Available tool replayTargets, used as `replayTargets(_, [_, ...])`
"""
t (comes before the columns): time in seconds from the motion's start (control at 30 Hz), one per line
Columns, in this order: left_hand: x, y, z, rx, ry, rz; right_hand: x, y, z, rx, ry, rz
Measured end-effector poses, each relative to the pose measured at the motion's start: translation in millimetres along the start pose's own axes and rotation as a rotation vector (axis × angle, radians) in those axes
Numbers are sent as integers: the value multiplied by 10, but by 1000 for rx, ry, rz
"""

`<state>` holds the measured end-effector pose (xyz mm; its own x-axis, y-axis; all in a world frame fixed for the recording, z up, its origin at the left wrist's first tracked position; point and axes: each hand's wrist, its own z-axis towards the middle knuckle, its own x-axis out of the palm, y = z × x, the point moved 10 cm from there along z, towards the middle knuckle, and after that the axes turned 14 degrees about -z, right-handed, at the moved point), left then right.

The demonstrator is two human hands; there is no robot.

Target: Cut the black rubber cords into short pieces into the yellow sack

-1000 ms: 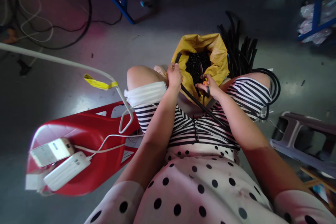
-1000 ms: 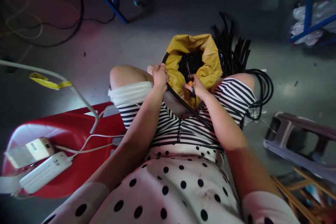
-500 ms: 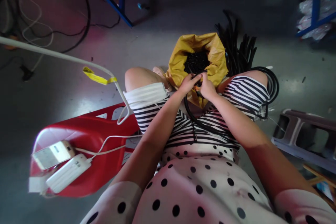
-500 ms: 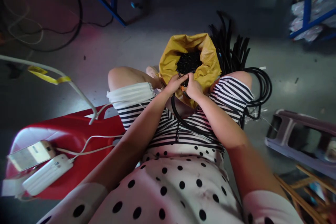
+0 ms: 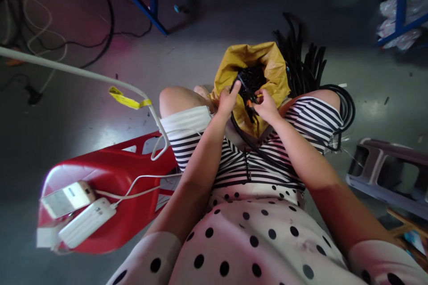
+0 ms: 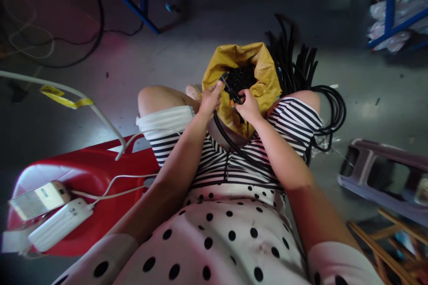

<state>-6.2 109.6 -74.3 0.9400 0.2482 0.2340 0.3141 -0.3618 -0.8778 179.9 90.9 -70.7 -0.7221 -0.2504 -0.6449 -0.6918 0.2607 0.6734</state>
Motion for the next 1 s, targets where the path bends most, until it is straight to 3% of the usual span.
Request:
replayTargets(0.13, [-235, -132, -13, -93, -152, -68, -7, -96, 22, 98, 48, 376])
replayTargets(0.23, [-246, -197, -29, -89, -164, -70, 12, -11, -35, 95, 104, 485])
replayTargets(0.4, [-195, -244, -51, -81, -145, -77, 42, 119, -105, 102, 208, 499])
replayTargets(0.57, [-189, -303, -63, -69, -148, -101, 20, 96, -93, 108, 212, 508])
replayTargets(1.0, [-14, -281, -128, -132, -27, -48, 51, 31, -104, 162, 222, 512])
